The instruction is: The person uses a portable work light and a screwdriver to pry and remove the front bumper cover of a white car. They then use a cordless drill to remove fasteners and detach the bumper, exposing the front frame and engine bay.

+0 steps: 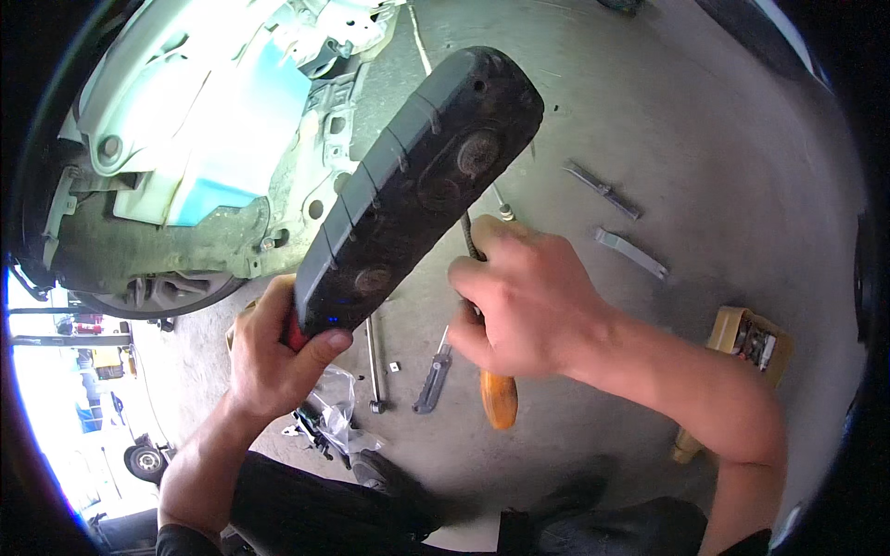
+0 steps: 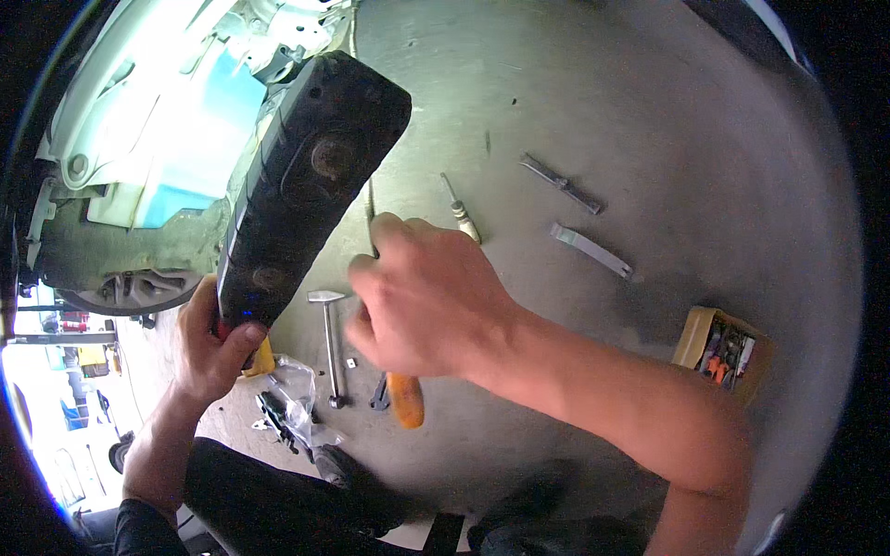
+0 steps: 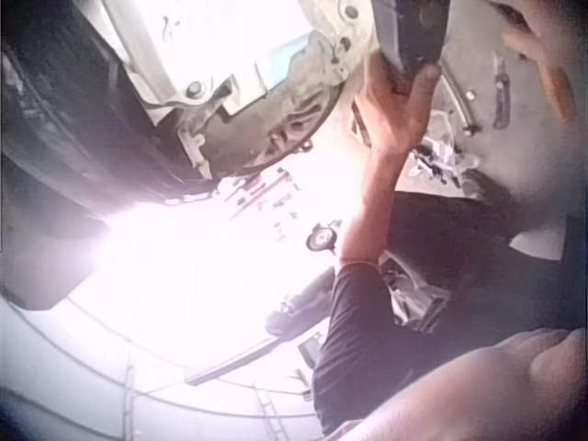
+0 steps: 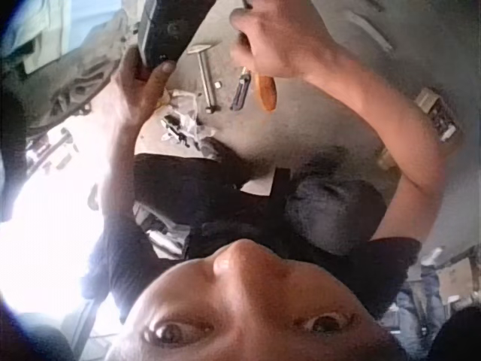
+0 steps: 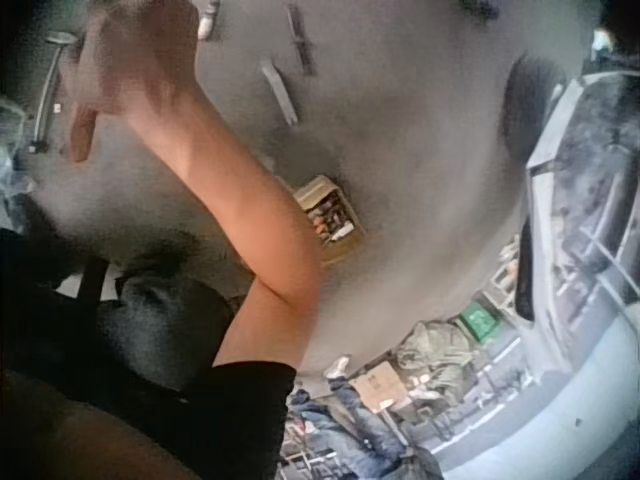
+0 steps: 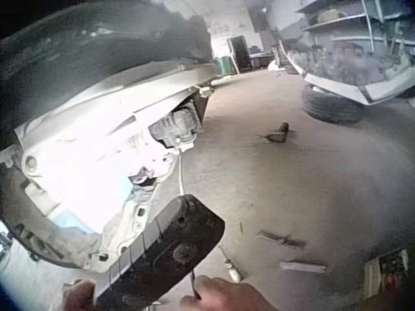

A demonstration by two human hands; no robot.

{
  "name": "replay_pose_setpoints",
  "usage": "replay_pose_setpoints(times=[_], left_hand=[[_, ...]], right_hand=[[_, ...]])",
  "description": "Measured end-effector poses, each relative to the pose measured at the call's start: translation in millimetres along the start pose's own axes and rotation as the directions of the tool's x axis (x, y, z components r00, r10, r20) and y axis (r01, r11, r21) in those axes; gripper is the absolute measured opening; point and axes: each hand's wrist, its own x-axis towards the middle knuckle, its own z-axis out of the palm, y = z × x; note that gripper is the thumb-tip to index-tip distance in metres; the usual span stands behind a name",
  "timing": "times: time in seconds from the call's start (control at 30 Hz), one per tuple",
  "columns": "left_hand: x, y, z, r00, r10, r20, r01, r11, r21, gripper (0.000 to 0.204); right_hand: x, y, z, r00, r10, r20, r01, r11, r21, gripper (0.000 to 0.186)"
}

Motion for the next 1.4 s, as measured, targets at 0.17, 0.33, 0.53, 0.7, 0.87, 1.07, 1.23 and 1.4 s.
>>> replay_pose_setpoints(times=[0.17, 0.33, 0.53, 0.7, 0.87, 1.07, 1.23, 1.4], left_hand=[[-13, -20, -13, 0.998, 0.046, -0.038, -0.049, 0.994, -0.1, 0.053], [-22, -30, -17, 0.992, 0.13, -0.009, -0.13, 0.99, -0.056, 0.055], [-26, -27, -29, 0.994, 0.113, 0.002, -0.113, 0.993, -0.019, 0.055], [-26, -32, -37, 0.995, -0.04, 0.089, 0.064, 0.957, -0.284, 0.051], [-21, -23, -39, 0.987, -0.058, 0.148, 0.134, 0.808, -0.573, 0.048], [-19, -16, -44, 1.0, 0.019, 0.009, -0.015, 0.933, -0.36, 0.049], [-22, 2, -49, 0.993, 0.105, -0.06, -0.117, 0.962, -0.246, 0.051], [-28, 0, -52, 0.992, 0.108, -0.063, -0.12, 0.962, -0.246, 0.049]], right_hand=[[10, -16, 25, 0.998, -0.021, -0.062, 0.011, 0.989, -0.15, 0.013], [14, -30, 22, 1.0, 0.028, 0.008, -0.026, 0.981, -0.191, 0.018], [16, -40, 0, 0.999, 0.024, -0.039, -0.03, 0.99, -0.141, 0.016], [10, -54, -35, 0.996, 0.085, 0.012, -0.085, 0.978, 0.19, 0.011], [14, -76, -48, 0.988, 0.138, 0.065, -0.152, 0.942, 0.3, 0.011], [19, -77, -61, 0.991, 0.122, 0.047, -0.131, 0.911, 0.39, 0.008], [18, -77, -62, 0.991, 0.13, 0.014, -0.124, 0.899, 0.419, 0.009], [17, -102, -71, 0.995, 0.064, 0.071, -0.087, 0.916, 0.392, 0.01]])
